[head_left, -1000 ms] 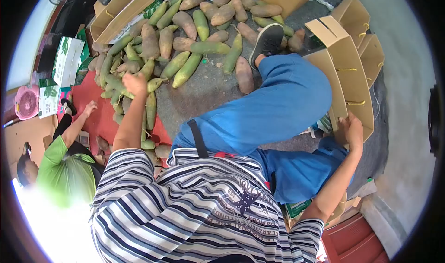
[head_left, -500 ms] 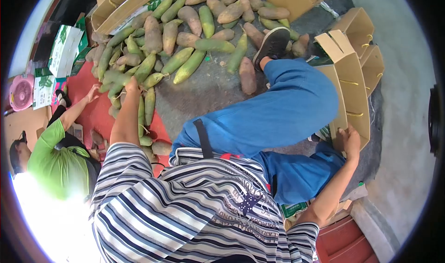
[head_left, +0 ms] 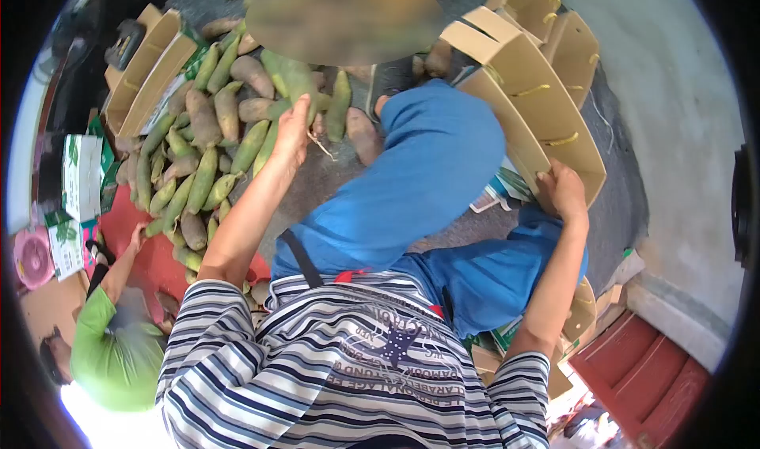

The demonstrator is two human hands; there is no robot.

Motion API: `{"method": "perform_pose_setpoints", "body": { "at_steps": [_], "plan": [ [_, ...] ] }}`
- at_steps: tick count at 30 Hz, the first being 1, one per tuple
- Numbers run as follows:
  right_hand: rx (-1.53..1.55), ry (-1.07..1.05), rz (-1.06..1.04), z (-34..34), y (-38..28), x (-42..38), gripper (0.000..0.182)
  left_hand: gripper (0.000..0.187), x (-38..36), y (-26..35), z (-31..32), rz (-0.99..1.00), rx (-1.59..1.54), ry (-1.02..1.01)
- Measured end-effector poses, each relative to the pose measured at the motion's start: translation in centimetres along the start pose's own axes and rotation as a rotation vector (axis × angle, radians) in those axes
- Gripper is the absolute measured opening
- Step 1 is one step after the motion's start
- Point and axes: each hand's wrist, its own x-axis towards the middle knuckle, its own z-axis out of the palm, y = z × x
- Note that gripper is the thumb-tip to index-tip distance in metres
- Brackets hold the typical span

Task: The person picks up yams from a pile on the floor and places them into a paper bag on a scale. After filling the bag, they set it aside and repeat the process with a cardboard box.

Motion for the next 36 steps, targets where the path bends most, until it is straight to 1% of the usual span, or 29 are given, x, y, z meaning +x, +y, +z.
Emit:
{"method": "perform_pose_setpoints", "body": {
  "at_steps": [1, 3, 5, 7, 9, 12, 15, 17, 19, 20, 21, 22, 23, 24, 27, 30, 32, 33, 35, 36],
  "plan": [
    [0.000, -0.026, 0.010, -0.2, -0.2, 0.0, 0.030, 0.034, -0.9, 1.4, 2.0, 0.128, 0.178, -0.080],
    [-0.016, -0.014, 0.021, -0.2, -0.3, -0.2, 0.027, 0.037, -2.3, 3.5, 5.6, 0.398, 0.520, -0.245],
    [-0.023, -0.012, 0.026, -0.1, -0.2, 0.0, 0.025, 0.042, -4.0, 5.5, 10.0, 0.820, 0.597, -0.359],
    [-0.027, -0.027, 0.025, 0.0, -0.2, 0.2, 0.025, 0.046, -5.9, 7.9, 14.4, 1.083, 0.691, -0.502],
    [-0.029, -0.031, 0.024, -0.1, -0.4, 0.1, 0.024, 0.047, -7.3, 9.4, 17.9, 1.088, 0.755, -0.625],
    [-0.048, 0.004, 0.003, 0.0, -0.6, 0.0, 0.024, 0.048, -7.6, 9.1, 20.3, 1.170, 0.822, -0.586],
    [-0.061, 0.029, -0.010, 0.4, -0.2, 0.0, 0.023, 0.046, -6.8, 7.8, 18.5, 1.187, 0.900, -0.532],
    [-0.039, 0.026, -0.010, 0.3, -0.1, -0.1, 0.025, 0.045, -4.6, 5.7, 15.3, 1.043, 0.977, -0.494],
    [0.007, 0.007, -0.030, 0.0, 0.0, 0.0, 0.027, 0.041, -1.2, 2.3, 10.1, 0.909, 1.079, -0.437],
    [-0.006, 0.020, -0.046, 0.5, 0.2, 0.1, 0.027, 0.039, -1.3, 1.9, 7.9, 0.774, 1.227, -0.491],
    [-0.012, 0.052, -0.059, 0.7, 0.1, -0.1, 0.027, 0.040, 1.2, -0.9, 4.4, 0.560, 1.322, -0.520],
    [-0.050, 0.018, -0.024, 0.2, -0.3, 0.0, 0.028, 0.041, 0.8, -1.4, 2.2, 0.369, 1.469, -0.546],
    [-0.027, -0.015, -0.033, 0.0, -0.4, -0.1, 0.031, 0.042, 0.8, -2.9, -0.5, 0.368, 1.563, -0.499],
    [-0.021, 0.013, -0.034, 0.2, -0.3, -0.1, 0.031, 0.044, 1.2, -4.7, -3.3, 0.372, 1.655, -0.459],
    [-0.012, 0.044, -0.013, 0.2, -0.3, -0.2, 0.034, 0.045, 2.3, -8.2, -9.8, 0.274, 1.756, -0.295],
    [0.014, 0.001, 0.042, -0.2, -0.9, -0.3, 0.036, 0.045, 2.6, -9.3, -14.5, 0.076, 1.710, -0.071],
    [0.024, -0.061, 0.074, -0.3, -1.0, 0.0, 0.038, 0.043, 2.9, -10.0, -18.2, 0.080, 1.724, 0.141],
    [0.021, -0.028, 0.054, 0.0, -0.7, 0.1, 0.039, 0.043, 2.9, -10.1, -20.0, 0.082, 1.729, 0.245],
    [0.015, 0.041, 0.022, 0.9, 0.0, 0.0, 0.041, 0.040, 2.6, -9.9, -23.6, 0.055, 1.714, 0.383],
    [0.016, 0.032, 0.029, 0.8, -0.2, -0.1, 0.042, 0.041, 1.8, -9.3, -24.6, 0.101, 1.739, 0.490]
  ]
}}
